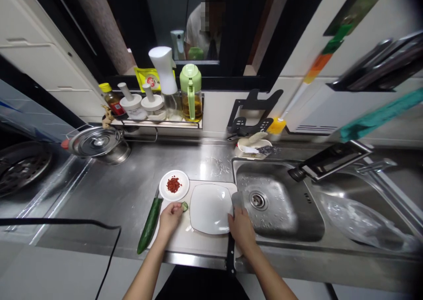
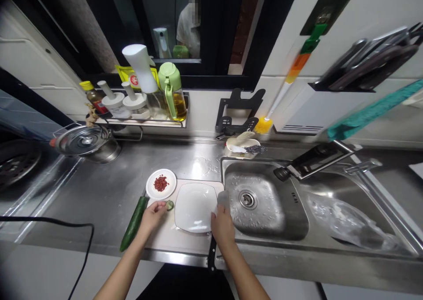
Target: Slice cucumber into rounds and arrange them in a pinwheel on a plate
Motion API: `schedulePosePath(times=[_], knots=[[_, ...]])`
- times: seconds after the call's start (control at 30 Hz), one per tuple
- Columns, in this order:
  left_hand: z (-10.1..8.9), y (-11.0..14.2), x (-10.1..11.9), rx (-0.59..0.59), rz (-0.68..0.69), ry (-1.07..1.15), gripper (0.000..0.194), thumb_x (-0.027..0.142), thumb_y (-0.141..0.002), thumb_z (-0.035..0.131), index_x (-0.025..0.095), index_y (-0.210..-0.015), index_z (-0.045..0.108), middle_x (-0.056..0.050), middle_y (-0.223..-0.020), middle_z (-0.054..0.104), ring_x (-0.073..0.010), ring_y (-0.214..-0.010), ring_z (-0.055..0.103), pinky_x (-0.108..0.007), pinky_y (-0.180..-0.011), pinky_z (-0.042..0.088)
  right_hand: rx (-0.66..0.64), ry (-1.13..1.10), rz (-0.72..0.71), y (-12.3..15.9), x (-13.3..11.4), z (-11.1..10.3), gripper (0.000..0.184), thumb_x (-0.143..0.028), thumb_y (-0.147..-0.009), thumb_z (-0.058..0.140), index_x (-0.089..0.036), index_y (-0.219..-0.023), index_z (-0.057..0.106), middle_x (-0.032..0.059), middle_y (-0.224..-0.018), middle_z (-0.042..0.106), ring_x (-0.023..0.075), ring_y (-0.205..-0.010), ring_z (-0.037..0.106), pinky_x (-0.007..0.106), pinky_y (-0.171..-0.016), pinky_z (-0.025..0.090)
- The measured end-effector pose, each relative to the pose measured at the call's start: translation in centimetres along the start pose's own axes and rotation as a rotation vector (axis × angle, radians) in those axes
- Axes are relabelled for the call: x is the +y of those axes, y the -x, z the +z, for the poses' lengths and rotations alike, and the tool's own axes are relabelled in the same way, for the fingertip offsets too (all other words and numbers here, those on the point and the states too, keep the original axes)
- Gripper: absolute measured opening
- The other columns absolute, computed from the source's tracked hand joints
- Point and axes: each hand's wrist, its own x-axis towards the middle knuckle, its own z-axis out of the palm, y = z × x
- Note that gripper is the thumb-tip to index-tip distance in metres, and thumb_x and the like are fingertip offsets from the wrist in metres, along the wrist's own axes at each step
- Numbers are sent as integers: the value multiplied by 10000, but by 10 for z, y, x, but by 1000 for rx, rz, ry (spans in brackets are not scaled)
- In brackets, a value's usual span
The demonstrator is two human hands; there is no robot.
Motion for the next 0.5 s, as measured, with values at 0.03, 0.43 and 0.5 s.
schedulePosePath(times=[0.03,0.43,0.5], knots=[[1,1,4,-53,0,53,354,474,-624,649,154,-771,612,39,-581,557,-86,-516,462,-205,-553,334,16,-89,-60,-2,-2,2,334,-237,-832,436,-117,-1122,551,151,-1072,584,226,-899,587,326,-783,424],[40,26,44,-464,-88,301,383,451,-558,745,147,-709,566,82,-521,403,-36,-472,354,-181,-468,236,-306,-812,-294,-13,-34,8,172,-294,-705,581,-176,-783,679,11,-738,655,122,-623,517,245,-605,398],[44,26,41,-488,-157,354,371,425,-564,748,154,-728,554,96,-498,387,-22,-424,336,-174,-438,213,-282,-778,-298,-12,-33,6,130,-275,-694,582,-178,-715,666,-4,-674,634,118,-600,503,238,-583,376]])
